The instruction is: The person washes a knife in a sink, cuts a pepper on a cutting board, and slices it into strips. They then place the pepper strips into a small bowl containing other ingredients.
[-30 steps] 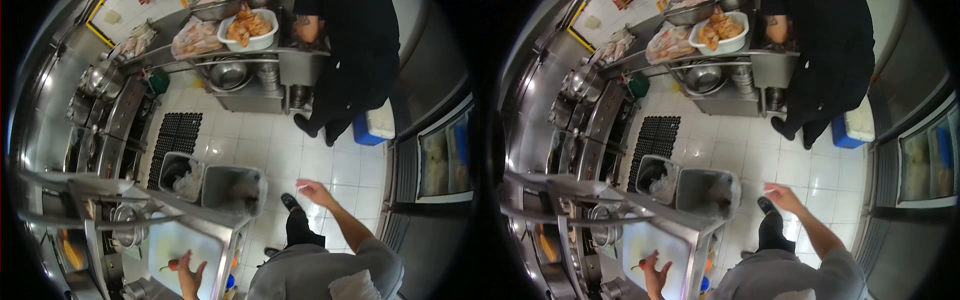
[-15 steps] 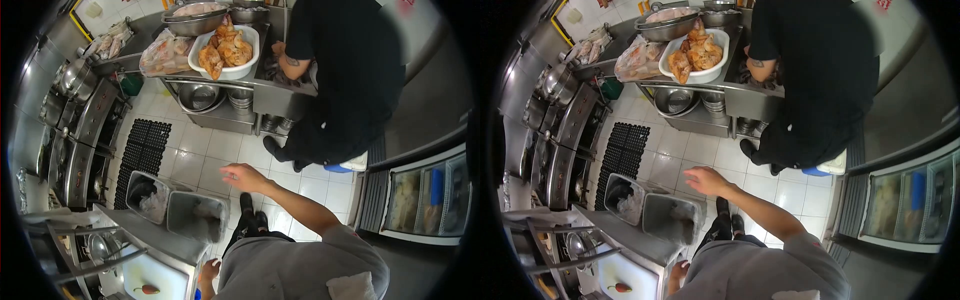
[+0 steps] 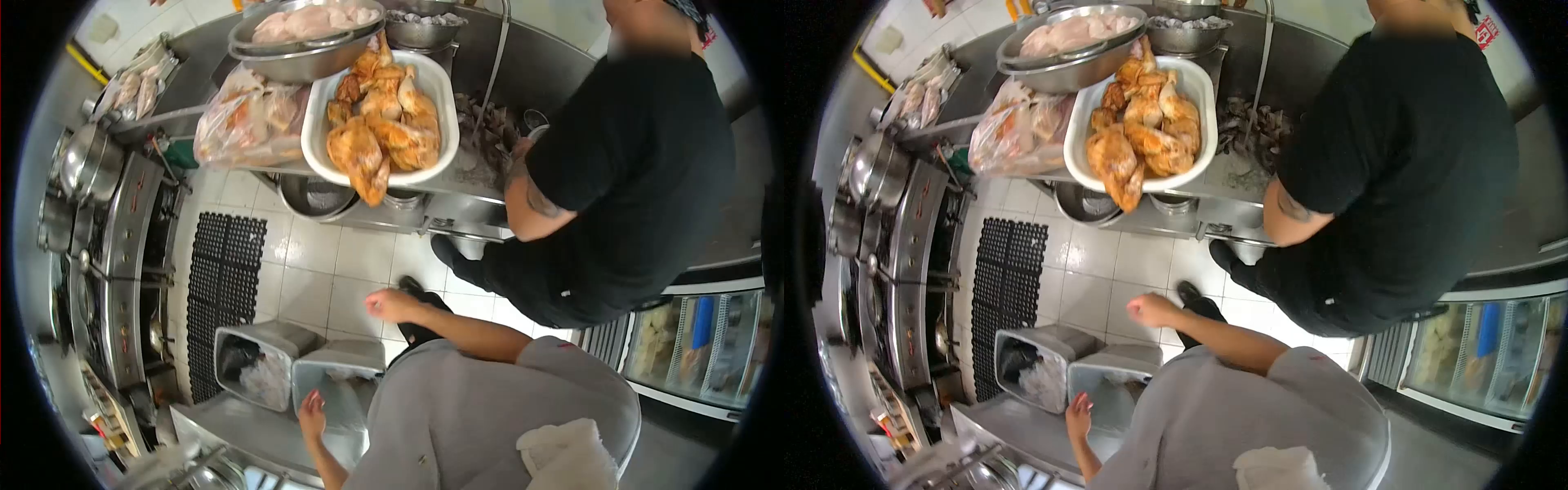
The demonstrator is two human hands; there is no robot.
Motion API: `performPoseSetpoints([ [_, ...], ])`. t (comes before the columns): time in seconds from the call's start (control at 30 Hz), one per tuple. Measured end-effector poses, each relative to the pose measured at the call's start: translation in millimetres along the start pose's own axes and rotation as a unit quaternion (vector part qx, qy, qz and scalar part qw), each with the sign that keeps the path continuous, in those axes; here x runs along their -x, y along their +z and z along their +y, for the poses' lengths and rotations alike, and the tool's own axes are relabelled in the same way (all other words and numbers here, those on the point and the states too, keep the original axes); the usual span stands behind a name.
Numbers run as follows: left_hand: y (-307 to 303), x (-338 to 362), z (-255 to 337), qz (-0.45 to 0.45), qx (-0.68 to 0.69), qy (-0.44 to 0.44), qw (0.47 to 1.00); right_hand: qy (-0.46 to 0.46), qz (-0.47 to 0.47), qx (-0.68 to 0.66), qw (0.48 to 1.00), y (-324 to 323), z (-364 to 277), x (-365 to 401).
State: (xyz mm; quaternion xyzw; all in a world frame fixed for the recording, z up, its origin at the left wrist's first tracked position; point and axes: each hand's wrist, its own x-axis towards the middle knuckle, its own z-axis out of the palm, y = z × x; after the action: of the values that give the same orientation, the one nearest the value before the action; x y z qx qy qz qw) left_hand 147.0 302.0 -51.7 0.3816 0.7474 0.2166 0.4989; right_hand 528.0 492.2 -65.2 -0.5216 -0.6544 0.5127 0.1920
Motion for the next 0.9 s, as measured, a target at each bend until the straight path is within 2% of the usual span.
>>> performPoseSetpoints([
  [0.03, -14.3, -14.3, 8.9, 0.024, -0.005, -0.023, 0.999, -0.037, -0.008, 0.002, 0.999, 16.1, 9.3, -24.5],
  [0.1, -43.6, -37.8, -8.3, 0.025, -0.054, 0.01, 0.998, -0.04, -0.054, 0.014, 0.998, 21.1, -17.7, -65.1],
  [0.17, -62.1, -48.4, -14.4, 0.021, -0.119, -0.106, 0.987, -0.041, -0.113, 0.016, 0.993, 32.7, -46.6, -114.6],
  [0.23, -65.9, -34.4, -30.8, -0.019, -0.008, -0.165, 0.986, -0.114, -0.127, 0.016, 0.985, 38.0, -86.5, -163.7],
  [0.3, -51.7, -29.0, -39.6, -0.034, 0.027, -0.204, 0.978, -0.168, -0.178, 0.055, 0.968, 44.4, -147.2, -217.1],
  [0.37, -31.2, -26.3, -39.4, -0.045, 0.033, -0.238, 0.97, -0.251, -0.151, 0.026, 0.956, 41.3, -208.6, -256.6],
  [0.47, -21.9, -47.2, -28.8, -0.049, 0.041, -0.253, 0.965, -0.312, -0.13, -0.016, 0.941, 51.3, -297.1, -323.3],
  [0.57, -34.5, -82.2, -22.6, -0.046, 0.061, -0.251, 0.965, -0.357, -0.14, -0.072, 0.921, 61.2, -373.9, -397.1],
  [0.63, -51.5, -110.1, -21.9, -0.032, 0.085, -0.244, 0.965, -0.38, -0.088, -0.074, 0.918, 66.1, -416.8, -455.8],
  [0.67, -62.3, -122.6, -21.8, -0.022, 0.099, -0.24, 0.966, -0.373, -0.093, -0.078, 0.92, 56.7, -436.8, -485.9],
  [0.7, -74.8, -138.2, -19.3, -0.01, 0.116, -0.236, 0.965, -0.417, -0.039, -0.066, 0.906, 55.2, -451.6, -526.2],
  [0.73, -88.1, -151.6, -17.1, 0.003, 0.135, -0.232, 0.963, -0.413, -0.027, -0.115, 0.903, 48.9, -457.2, -565.1],
  [0.77, -104.9, -167.4, -15.1, 0.019, 0.155, -0.229, 0.961, -0.361, -0.038, -0.163, 0.917, 42.9, -462.0, -608.0],
  [0.8, -130.2, -183.0, -15.6, 0.036, 0.171, -0.222, 0.959, -0.386, 0.027, -0.124, 0.914, 22.1, -465.7, -642.1],
  [0.83, -157.8, -202.5, -14.9, 0.057, 0.189, -0.216, 0.956, -0.314, 0.025, -0.11, 0.943, -3.4, -468.1, -672.2],
  [0.9, -212.5, -241.4, -11.7, 0.105, 0.233, -0.206, 0.945, -0.246, 0.045, -0.227, 0.941, -54.8, -451.0, -721.8],
])
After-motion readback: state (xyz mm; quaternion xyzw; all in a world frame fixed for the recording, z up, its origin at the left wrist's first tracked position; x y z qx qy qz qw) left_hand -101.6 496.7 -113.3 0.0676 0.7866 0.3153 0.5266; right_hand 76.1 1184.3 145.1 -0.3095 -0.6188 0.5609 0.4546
